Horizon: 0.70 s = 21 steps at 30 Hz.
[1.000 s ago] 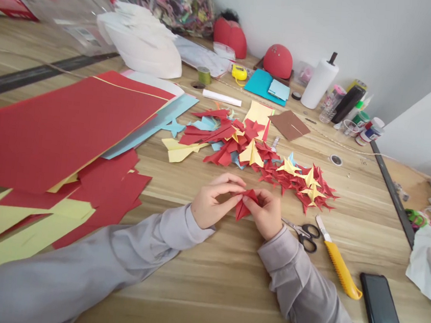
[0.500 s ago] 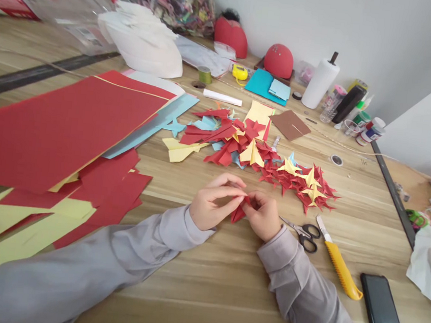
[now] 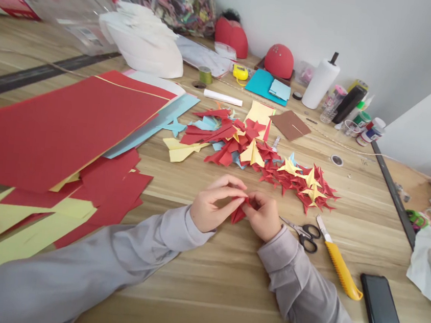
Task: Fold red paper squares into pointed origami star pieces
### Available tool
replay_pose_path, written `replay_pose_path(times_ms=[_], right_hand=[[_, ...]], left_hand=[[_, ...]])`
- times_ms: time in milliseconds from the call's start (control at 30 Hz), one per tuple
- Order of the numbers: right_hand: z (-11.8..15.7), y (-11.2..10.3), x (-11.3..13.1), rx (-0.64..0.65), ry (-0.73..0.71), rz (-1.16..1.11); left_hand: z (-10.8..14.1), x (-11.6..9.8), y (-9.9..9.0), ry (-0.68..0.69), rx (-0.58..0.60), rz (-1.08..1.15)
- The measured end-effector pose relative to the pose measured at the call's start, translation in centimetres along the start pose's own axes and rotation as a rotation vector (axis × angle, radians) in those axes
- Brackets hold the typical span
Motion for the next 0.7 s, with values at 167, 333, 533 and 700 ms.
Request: replay_pose_path(times_ms=[167,333,533,700], right_hand=[[0.1,0.1,0.0,0.038,-0.031,0.105],[-0.1,-0.1,0.0,-0.015,0.042,-0.031],[-0.3,-0.7,0.3,-0.136,0.117,-0.169],[-0.5,-1.0,0.3,-0.205,0.113,-0.243]], left_hand=[[0.0,-0.2,-0.2,-0.016,-0.022,0.019],[-0.1,0.6,-0.6,-0.117,-0.079,0.044],[0.0,2.0,0.1,-0.252,-0.023,0.13],[0.4,2.7,0.7,-0.381,0.038,0.108]])
Point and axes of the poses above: each hand's wrist, its own z-axis away from the middle knuckle, its own y-axis out of the palm, x = y × z, the point moved 5 cm from there along -z, towards the middle knuckle, and after that the axes turned 12 degrees about -x, right-handed, at the moved point
